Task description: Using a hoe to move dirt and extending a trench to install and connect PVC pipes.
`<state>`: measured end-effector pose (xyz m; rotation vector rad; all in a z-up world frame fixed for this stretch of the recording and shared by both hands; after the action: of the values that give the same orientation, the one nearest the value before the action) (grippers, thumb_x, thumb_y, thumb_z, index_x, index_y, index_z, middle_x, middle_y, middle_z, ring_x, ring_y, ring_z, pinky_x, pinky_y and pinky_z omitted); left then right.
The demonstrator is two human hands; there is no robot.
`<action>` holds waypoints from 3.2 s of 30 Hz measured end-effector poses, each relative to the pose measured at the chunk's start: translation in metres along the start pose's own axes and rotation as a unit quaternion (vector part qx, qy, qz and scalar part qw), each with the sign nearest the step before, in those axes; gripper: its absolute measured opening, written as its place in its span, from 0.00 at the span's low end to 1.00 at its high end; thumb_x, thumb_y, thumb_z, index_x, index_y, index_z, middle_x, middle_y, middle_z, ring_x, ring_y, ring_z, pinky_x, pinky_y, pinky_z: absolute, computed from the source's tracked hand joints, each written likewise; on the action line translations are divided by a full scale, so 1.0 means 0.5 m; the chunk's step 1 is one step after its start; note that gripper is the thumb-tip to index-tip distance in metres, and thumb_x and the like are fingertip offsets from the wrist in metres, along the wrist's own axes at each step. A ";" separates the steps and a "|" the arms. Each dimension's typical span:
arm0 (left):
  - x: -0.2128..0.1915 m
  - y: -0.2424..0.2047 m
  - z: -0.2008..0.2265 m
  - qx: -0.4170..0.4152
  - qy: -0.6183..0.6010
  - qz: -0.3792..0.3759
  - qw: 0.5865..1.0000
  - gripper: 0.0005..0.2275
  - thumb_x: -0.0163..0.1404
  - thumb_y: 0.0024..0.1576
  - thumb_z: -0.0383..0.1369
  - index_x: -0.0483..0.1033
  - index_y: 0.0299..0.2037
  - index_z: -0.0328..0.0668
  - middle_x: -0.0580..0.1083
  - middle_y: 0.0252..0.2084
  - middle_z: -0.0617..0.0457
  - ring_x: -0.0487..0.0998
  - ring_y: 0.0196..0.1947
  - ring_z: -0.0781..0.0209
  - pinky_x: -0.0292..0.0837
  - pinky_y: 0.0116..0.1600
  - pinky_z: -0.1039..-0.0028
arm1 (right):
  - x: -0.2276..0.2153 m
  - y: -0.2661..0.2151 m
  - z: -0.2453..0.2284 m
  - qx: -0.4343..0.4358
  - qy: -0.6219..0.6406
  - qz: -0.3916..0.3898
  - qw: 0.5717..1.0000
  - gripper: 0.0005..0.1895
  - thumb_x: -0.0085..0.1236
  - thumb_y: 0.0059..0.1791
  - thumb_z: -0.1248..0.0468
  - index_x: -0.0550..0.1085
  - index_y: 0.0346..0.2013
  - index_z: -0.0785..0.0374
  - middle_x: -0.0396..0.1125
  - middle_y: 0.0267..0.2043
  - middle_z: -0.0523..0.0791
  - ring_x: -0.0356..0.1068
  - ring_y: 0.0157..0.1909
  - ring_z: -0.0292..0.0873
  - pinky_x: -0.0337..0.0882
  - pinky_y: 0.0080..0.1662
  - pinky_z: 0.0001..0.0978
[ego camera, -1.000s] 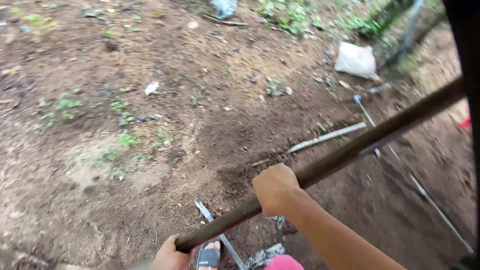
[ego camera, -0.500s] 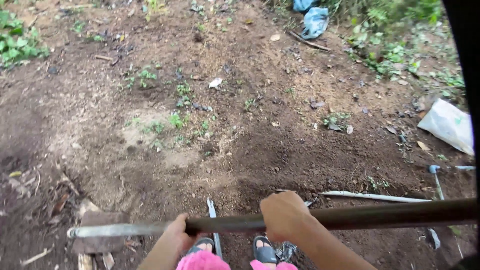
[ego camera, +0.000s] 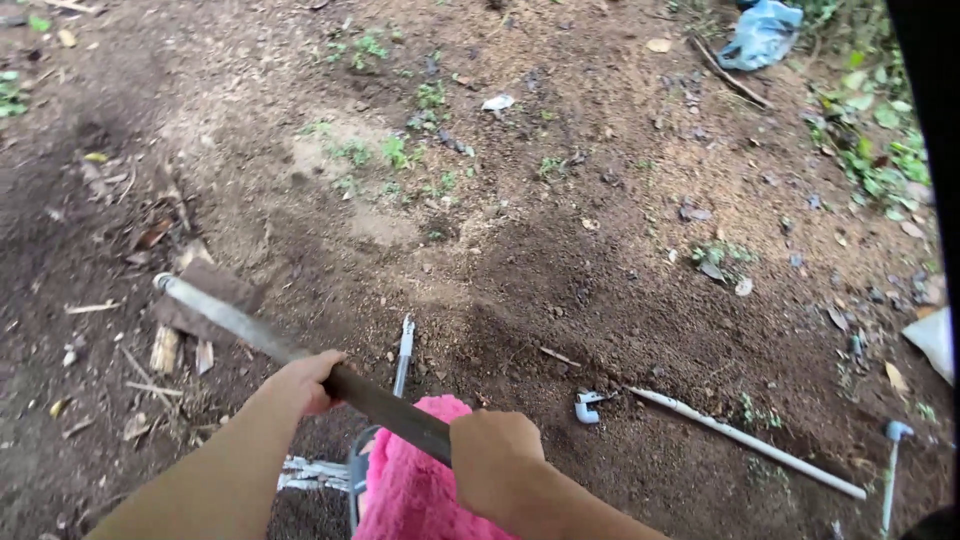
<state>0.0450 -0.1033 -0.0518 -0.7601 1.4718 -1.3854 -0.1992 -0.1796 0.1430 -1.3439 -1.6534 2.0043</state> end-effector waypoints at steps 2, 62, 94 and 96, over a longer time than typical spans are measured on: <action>-0.013 -0.048 -0.007 -0.017 -0.084 0.001 0.996 0.23 0.61 0.65 0.30 0.61 0.62 0.31 0.73 0.62 0.28 0.81 0.57 0.40 0.85 0.61 0.54 | -0.009 -0.001 -0.008 -0.005 -0.011 0.008 1.000 0.14 0.63 0.52 0.66 0.77 0.52 0.59 0.76 0.41 0.43 0.78 0.41 0.44 0.80 0.42 0.39; 0.521 -0.064 -0.440 -0.199 -0.226 0.018 0.953 0.19 0.64 0.58 0.44 0.70 0.19 0.54 0.75 0.23 0.62 0.76 0.24 0.67 0.79 0.45 0.69 | 0.384 0.139 1.050 0.040 -0.069 -0.111 0.991 0.14 0.46 0.56 0.42 0.67 0.57 0.29 0.74 0.37 0.36 0.77 0.48 0.43 0.71 0.49 0.42; 0.482 0.073 -0.408 -0.051 -0.200 -0.010 0.978 0.06 0.47 0.44 0.30 0.61 0.23 0.49 0.69 0.22 0.58 0.68 0.22 0.63 0.69 0.41 0.71 | 0.430 0.147 0.867 0.112 0.075 -0.005 0.991 0.16 0.59 0.39 0.44 0.82 0.40 0.27 0.81 0.40 0.30 0.79 0.50 0.40 0.76 0.55 0.35; 0.443 0.021 -0.315 0.013 -0.240 -0.047 0.970 0.04 0.46 0.46 0.29 0.63 0.26 0.46 0.65 0.22 0.54 0.68 0.21 0.62 0.72 0.37 0.67 | 0.362 0.182 0.799 0.089 0.063 0.031 0.994 0.14 0.57 0.39 0.43 0.81 0.37 0.32 0.80 0.39 0.34 0.79 0.49 0.46 0.76 0.53 0.43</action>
<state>-0.1779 -0.2413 -0.1231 -1.0738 1.0473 -1.1789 -0.5646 -0.3578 -0.0457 -1.4399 -1.3608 2.0012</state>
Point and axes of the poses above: each hand's wrist, its own y-axis towards the middle knuckle, its own x-axis out of the palm, z = x × y, the point moved 4 cm from there along y, towards the middle knuckle
